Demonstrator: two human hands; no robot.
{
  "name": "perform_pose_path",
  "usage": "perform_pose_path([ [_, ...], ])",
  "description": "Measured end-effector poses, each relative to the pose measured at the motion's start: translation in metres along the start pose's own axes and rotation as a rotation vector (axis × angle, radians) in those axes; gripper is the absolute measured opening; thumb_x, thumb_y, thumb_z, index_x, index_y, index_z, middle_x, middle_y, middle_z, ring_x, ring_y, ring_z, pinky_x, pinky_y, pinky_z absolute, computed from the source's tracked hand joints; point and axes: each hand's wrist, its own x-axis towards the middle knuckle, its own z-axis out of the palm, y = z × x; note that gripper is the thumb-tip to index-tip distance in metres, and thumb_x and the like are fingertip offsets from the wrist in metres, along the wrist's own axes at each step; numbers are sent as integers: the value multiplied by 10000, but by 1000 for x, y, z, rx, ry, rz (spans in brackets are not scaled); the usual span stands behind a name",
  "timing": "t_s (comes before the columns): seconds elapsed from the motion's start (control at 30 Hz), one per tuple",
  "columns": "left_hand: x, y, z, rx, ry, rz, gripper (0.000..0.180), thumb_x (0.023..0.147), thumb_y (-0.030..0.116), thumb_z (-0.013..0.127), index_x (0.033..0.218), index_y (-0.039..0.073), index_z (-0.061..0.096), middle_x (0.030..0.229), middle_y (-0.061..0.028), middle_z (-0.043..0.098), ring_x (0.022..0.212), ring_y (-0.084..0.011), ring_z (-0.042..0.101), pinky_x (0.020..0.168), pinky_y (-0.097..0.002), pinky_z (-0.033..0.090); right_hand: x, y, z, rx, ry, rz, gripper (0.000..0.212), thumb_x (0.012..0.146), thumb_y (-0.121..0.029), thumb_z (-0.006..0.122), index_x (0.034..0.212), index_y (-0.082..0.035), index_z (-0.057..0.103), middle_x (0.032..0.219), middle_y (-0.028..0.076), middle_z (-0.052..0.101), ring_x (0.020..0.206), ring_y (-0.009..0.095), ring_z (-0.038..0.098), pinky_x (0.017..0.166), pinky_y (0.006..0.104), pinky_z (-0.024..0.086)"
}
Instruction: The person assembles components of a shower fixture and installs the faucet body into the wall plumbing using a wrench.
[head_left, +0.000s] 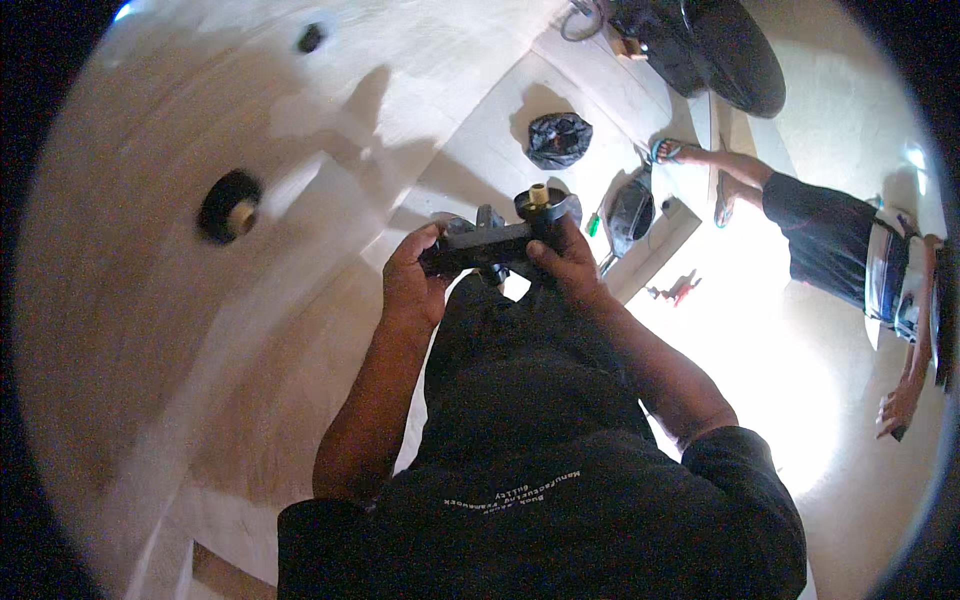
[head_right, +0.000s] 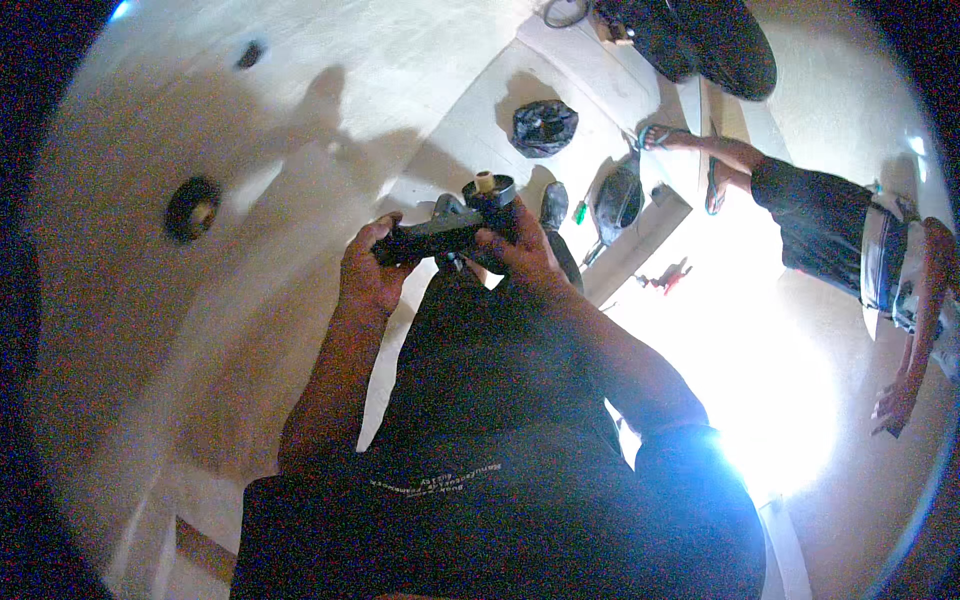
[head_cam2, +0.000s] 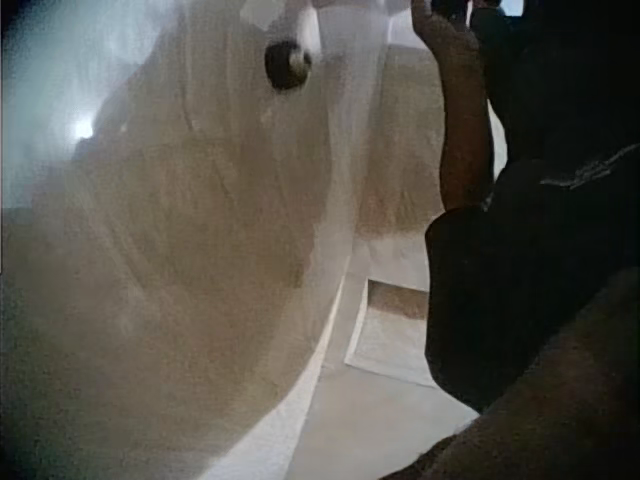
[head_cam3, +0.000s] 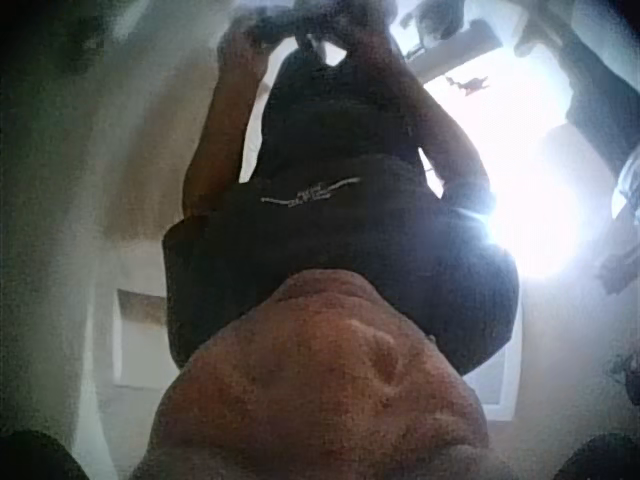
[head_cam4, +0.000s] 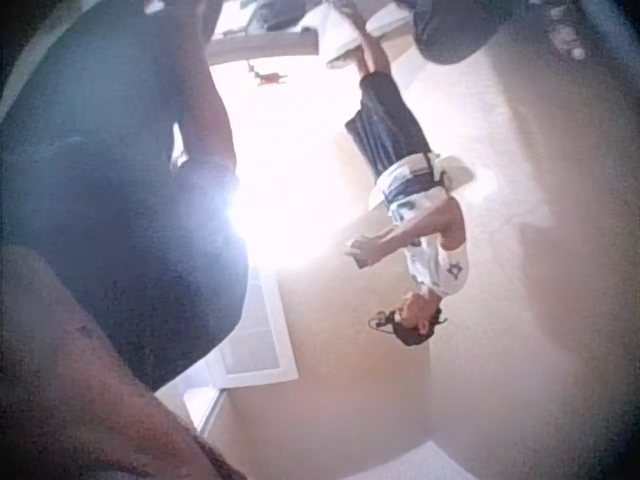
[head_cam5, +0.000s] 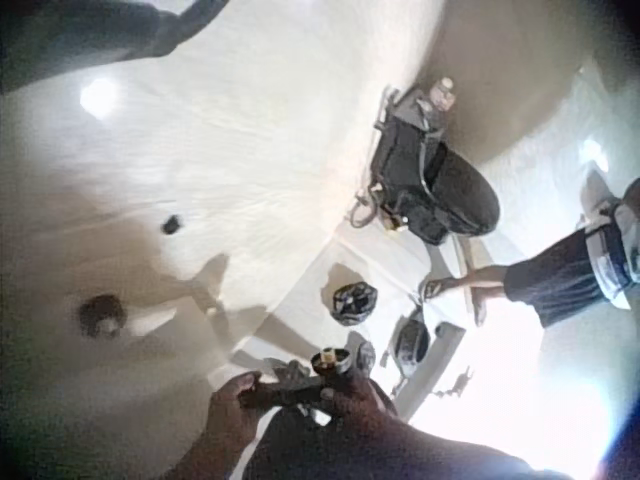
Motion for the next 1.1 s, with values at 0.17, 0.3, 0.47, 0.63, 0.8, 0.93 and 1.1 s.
perform_pose_path([
  [0.17, 97, -69, -19, 54, 91, -205, 334, 841, 141, 649, 1133, -17, 610, 1023, -136, 614, 937, -311, 657, 901, -463, 582, 35, 41, -81, -184, 55, 119, 625, 924, -164, 723, 1454, -28, 421, 1299, 115, 610, 1215, 205, 565, 1060, 367, 446],
  [0.3, 206, -150, -45, 91, 136, -263, 303, 839, 135, 633, 1094, -23, 591, 1000, -130, 612, 935, -311, 665, 876, -481, 592, 85, 105, -170, -316, 94, 135, 578, 926, -205, 732, 1406, -18, 469, 1205, 90, 644, 1111, 186, 594, 996, 351, 480],
  [0.47, 353, -251, -64, 122, 191, -365, 233, 858, 165, 622, 1031, 10, 607, 962, -134, 628, 911, -305, 674, 826, -499, 599, 160, 196, -289, -259, 241, 363, 477, 924, -227, 732, 1317, -19, 559, 1094, 75, 658, 990, 139, 596, 867, 322, 513],
  [0.63, 487, -314, -47, 301, 420, -413, 114, 875, 130, 616, 951, 51, 581, 891, -95, 613, 698, -237, 633, 533, -416, 531, 255, 293, -396, -285, 347, 303, 524, 877, -278, 769, 1312, -24, 625, 1127, 120, 708, 959, 167, 646, 839, 316, 516],
  [0.8, 564, -348, -18, 603, 337, -140, 149, 888, 144, 640, 954, 16, 598, 908, -101, 621, 704, -212, 639, 468, -372, 530, 327, 347, -468, -342, 350, 410, 479, 953, -287, 704, 1333, -12, 609, 1119, 57, 666, 1004, 144, 598, 910, 310, 481],
  [0.93, 615, -366, -22, 817, 216, 24, 220, 911, 162, 666, 986, -42, 637, 911, -124, 643, 716, -211, 669, 516, -345, 617, 368, 377, -505, -250, 350, 347, 480, 938, -320, 720, 1301, -17, 635, 1023, 92, 707, 892, 150, 610, 809, 317, 498],
  [1.1, 661, -370, -16, 925, -10, 74, 317, 956, 274, 686, 944, -39, 632, 837, -121, 665, 633, -195, 661, 512, -329, 592, 400, 401, -529, -92, 412, 297, 415, 946, -304, 721, 1216, 7, 670, 1084, 106, 704, 975, 219, 613, 905, 406, 475],
])
